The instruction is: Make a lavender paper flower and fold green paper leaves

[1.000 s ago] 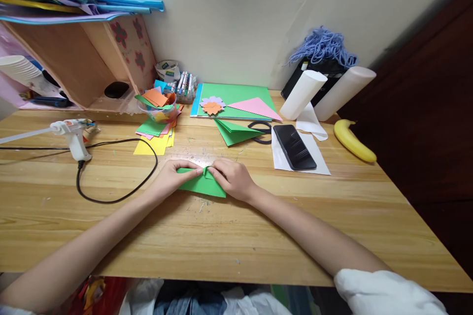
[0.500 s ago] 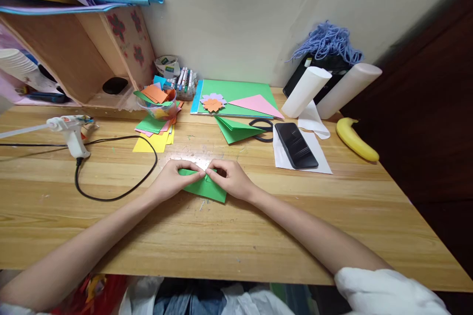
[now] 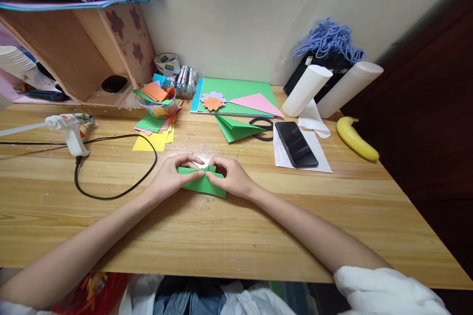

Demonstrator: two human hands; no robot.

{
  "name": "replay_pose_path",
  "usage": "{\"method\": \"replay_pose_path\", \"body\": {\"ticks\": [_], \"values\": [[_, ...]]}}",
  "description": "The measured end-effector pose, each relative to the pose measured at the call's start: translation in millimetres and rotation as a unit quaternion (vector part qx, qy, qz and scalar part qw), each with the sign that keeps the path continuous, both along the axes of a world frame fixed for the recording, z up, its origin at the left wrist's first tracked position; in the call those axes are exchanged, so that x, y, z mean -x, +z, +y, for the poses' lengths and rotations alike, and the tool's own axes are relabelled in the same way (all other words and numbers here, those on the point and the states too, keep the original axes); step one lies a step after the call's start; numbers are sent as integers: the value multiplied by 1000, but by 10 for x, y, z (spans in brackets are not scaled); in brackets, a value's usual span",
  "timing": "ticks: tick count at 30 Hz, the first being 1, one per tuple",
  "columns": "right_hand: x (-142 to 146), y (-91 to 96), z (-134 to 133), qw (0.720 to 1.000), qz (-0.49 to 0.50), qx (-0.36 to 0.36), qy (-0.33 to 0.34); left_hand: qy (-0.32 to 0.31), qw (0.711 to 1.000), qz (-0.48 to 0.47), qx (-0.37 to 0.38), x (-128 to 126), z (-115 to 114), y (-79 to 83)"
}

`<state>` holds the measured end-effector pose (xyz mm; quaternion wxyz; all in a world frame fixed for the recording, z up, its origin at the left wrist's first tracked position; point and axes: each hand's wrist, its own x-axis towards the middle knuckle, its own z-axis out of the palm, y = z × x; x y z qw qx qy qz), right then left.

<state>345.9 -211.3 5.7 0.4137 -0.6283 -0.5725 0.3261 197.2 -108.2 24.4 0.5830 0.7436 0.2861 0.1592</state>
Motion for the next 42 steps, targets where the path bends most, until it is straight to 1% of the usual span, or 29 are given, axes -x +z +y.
{"method": "replay_pose_path", "body": {"ticks": [7,11,18,22,26,31,34,36,38,42], "values": [[-3,10,13,1000,-21,-14,19,-1,999,-20,-31,15,-60,29],[5,16,7,999,-25,-17,36,-26,999,-15,-38,7,-92,41],[-2,16,0,1000,-15,-1,20,-16,1000,-10,8,3,-69,43],[-4,20,8,1000,-20,-4,13,-2,1000,-24,6,10,-45,12],[-20,23,14,1000,-5,-1,23,-16,999,-34,8,9,-28,-12],[-62,4,23,999,41,15,9,-9,999,-48,18,23,32,42],[-88,-3,34,996,82,21,-2,-4,997,-67,48,41,79,89],[-99,-3,41,996,91,19,-6,-8,995,-72,65,49,99,107],[-104,-1,45,996,89,16,-6,-14,996,-69,57,50,105,110],[-101,9,40,996,93,17,-7,-16,999,-38,-2,45,93,79]]}}
